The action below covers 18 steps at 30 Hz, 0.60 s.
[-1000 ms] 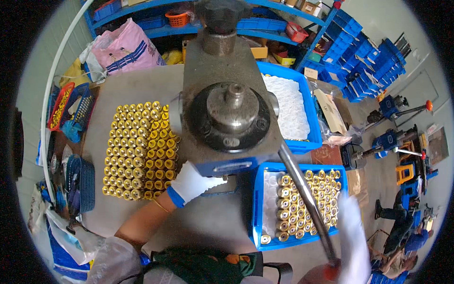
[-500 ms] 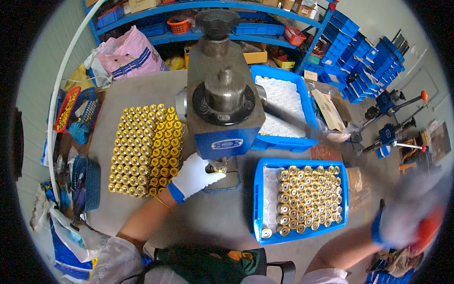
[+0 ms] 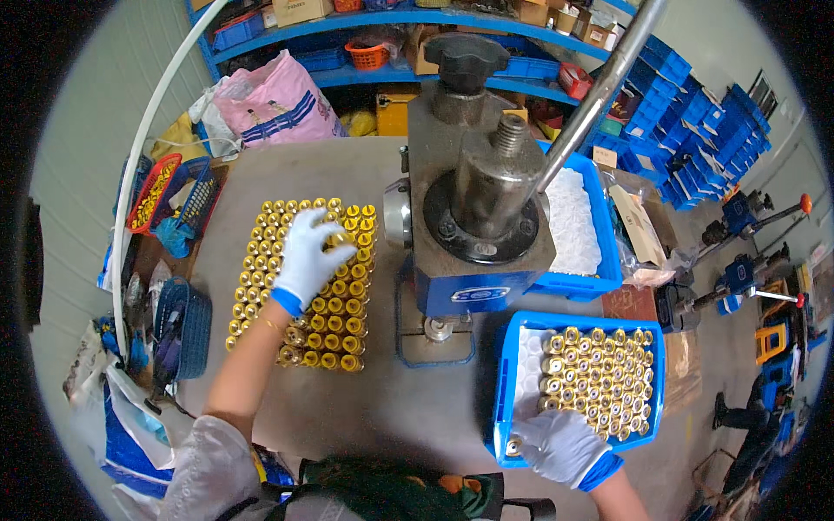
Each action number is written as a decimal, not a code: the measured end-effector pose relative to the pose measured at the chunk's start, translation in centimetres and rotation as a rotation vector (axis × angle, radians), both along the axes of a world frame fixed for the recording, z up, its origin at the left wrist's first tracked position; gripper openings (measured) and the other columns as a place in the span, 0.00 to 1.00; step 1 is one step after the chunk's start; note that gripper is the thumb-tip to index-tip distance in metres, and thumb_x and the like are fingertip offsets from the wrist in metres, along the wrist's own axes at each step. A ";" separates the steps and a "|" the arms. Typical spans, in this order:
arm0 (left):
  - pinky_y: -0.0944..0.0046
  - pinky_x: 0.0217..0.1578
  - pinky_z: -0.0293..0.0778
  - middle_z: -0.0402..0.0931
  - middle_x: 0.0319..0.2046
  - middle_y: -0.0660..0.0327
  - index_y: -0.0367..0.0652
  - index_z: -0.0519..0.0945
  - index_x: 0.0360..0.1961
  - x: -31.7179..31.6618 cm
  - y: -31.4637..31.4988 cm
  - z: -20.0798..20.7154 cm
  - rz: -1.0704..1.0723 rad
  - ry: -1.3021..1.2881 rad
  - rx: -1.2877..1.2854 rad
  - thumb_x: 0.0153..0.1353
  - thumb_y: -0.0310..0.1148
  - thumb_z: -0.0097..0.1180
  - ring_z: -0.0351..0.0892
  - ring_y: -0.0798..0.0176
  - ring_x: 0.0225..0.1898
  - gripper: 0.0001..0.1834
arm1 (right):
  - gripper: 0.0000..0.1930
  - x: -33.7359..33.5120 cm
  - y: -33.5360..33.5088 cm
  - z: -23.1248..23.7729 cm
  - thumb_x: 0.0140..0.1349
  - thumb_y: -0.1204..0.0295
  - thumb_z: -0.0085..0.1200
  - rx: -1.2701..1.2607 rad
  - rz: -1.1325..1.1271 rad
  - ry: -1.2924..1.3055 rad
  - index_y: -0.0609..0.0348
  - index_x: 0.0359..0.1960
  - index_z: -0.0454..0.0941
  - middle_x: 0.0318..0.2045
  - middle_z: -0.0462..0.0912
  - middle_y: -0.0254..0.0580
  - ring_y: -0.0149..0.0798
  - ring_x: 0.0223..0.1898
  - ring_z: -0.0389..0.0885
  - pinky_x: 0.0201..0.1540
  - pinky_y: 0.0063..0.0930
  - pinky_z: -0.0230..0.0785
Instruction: The person positions a manual press machine, takes metal parts one at a time from the table, presses each component using the machine lever, and places the pressed parts into a blue bin.
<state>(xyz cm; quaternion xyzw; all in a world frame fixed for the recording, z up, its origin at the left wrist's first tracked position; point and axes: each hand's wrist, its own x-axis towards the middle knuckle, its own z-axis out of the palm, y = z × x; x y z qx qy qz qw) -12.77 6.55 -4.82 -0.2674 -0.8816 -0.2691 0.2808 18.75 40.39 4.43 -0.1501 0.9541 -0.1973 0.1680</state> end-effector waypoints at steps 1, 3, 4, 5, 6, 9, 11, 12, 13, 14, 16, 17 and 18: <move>0.45 0.60 0.66 0.76 0.52 0.49 0.51 0.87 0.36 -1.5 -2.1 -0.5 0.102 -0.036 -0.108 0.44 0.45 0.74 0.69 0.39 0.59 0.18 | 0.12 0.0 -0.5 -0.9 0.55 0.68 0.61 -0.066 0.008 0.091 0.53 0.41 0.84 0.30 0.84 0.47 0.50 0.32 0.83 0.36 0.42 0.76; 0.44 0.65 0.59 0.72 0.60 0.49 0.55 0.87 0.43 -3.1 -3.7 -1.1 0.196 -0.158 -0.212 0.48 0.48 0.72 0.63 0.39 0.65 0.20 | 0.12 0.4 -0.5 -1.8 0.54 0.63 0.60 0.014 0.057 0.153 0.52 0.39 0.84 0.30 0.84 0.45 0.48 0.32 0.83 0.36 0.44 0.75; 0.44 0.65 0.59 0.72 0.60 0.49 0.55 0.87 0.43 -3.5 -3.9 -1.4 0.195 -0.158 -0.211 0.48 0.48 0.72 0.63 0.39 0.65 0.20 | 0.12 0.5 -0.4 -2.2 0.54 0.61 0.59 0.097 0.091 0.173 0.52 0.38 0.83 0.31 0.84 0.43 0.47 0.32 0.82 0.36 0.44 0.75; 0.44 0.66 0.57 0.71 0.61 0.49 0.57 0.87 0.44 -3.9 -4.2 -1.7 0.207 -0.191 -0.246 0.50 0.49 0.71 0.62 0.39 0.66 0.20 | 0.13 0.5 -0.3 -2.4 0.54 0.59 0.58 0.181 0.125 0.193 0.51 0.36 0.83 0.32 0.84 0.42 0.46 0.32 0.82 0.36 0.44 0.74; 0.43 0.67 0.55 0.69 0.63 0.50 0.58 0.86 0.46 -4.0 -4.1 -1.7 0.214 -0.223 -0.280 0.51 0.50 0.70 0.60 0.39 0.67 0.21 | 0.13 0.6 -0.3 -2.3 0.54 0.59 0.58 0.184 0.120 0.192 0.51 0.36 0.83 0.32 0.84 0.42 0.46 0.32 0.82 0.36 0.44 0.74; 0.44 0.67 0.55 0.68 0.64 0.50 0.59 0.86 0.48 -4.0 -4.2 -1.9 0.181 -0.233 -0.318 0.53 0.50 0.68 0.60 0.39 0.67 0.21 | 0.13 0.1 -0.7 -1.6 0.55 0.56 0.57 0.172 0.084 0.199 0.49 0.34 0.84 0.33 0.84 0.39 0.44 0.36 0.82 0.38 0.46 0.70; 0.44 0.67 0.54 0.68 0.64 0.50 0.60 0.85 0.49 -3.8 -4.3 -2.3 0.186 -0.245 -0.344 0.53 0.50 0.68 0.59 0.40 0.68 0.22 | 0.13 -0.8 -1.2 -0.7 0.55 0.53 0.57 0.337 0.173 0.158 0.46 0.32 0.84 0.32 0.83 0.38 0.42 0.40 0.81 0.41 0.47 0.66; 0.44 0.68 0.54 0.68 0.65 0.50 0.61 0.84 0.51 -3.9 -4.3 -2.5 0.186 -0.256 -0.363 0.54 0.51 0.67 0.59 0.40 0.68 0.23 | 0.16 -0.8 -1.2 -1.3 0.55 0.50 0.55 0.313 0.150 0.161 0.46 0.30 0.84 0.31 0.83 0.38 0.41 0.41 0.79 0.42 0.47 0.62; 0.44 0.68 0.54 0.68 0.65 0.50 0.61 0.84 0.51 -3.9 -4.3 -2.6 0.181 -0.255 -0.360 0.54 0.51 0.67 0.59 0.40 0.68 0.23 | 0.16 -0.6 -1.2 -1.4 0.55 0.50 0.55 0.317 0.146 0.160 0.46 0.30 0.84 0.31 0.83 0.38 0.41 0.41 0.79 0.42 0.47 0.62; 0.44 0.68 0.53 0.68 0.65 0.50 0.61 0.84 0.52 -3.8 -4.4 -2.7 0.184 -0.263 -0.363 0.54 0.51 0.67 0.59 0.40 0.68 0.23 | 0.17 -0.5 -1.4 -1.4 0.55 0.49 0.55 0.389 0.155 0.104 0.48 0.29 0.83 0.31 0.83 0.38 0.41 0.41 0.79 0.41 0.47 0.62; 0.43 0.69 0.51 0.67 0.65 0.51 0.63 0.82 0.56 -3.7 -4.5 -2.6 0.182 -0.287 -0.401 0.57 0.52 0.64 0.58 0.41 0.69 0.25 | 0.21 -1.0 -1.9 -1.3 0.54 0.48 0.53 0.419 0.159 0.061 0.53 0.26 0.82 0.28 0.82 0.39 0.44 0.37 0.79 0.37 0.47 0.62; 0.43 0.69 0.51 0.67 0.65 0.51 0.63 0.82 0.56 -3.6 -4.5 -2.6 0.176 -0.288 -0.401 0.57 0.52 0.64 0.58 0.41 0.69 0.25 | 0.21 -1.4 -2.2 -1.2 0.54 0.48 0.53 0.419 0.154 0.058 0.53 0.26 0.82 0.28 0.82 0.39 0.44 0.37 0.79 0.37 0.47 0.62; 0.43 0.69 0.51 0.67 0.65 0.51 0.63 0.81 0.56 -3.6 -4.3 -2.6 0.172 -0.287 -0.424 0.58 0.52 0.63 0.58 0.41 0.69 0.24 | 0.18 -1.7 -2.5 -0.9 0.54 0.51 0.54 0.404 0.118 -0.008 0.54 0.26 0.81 0.29 0.82 0.43 0.47 0.37 0.79 0.36 0.48 0.64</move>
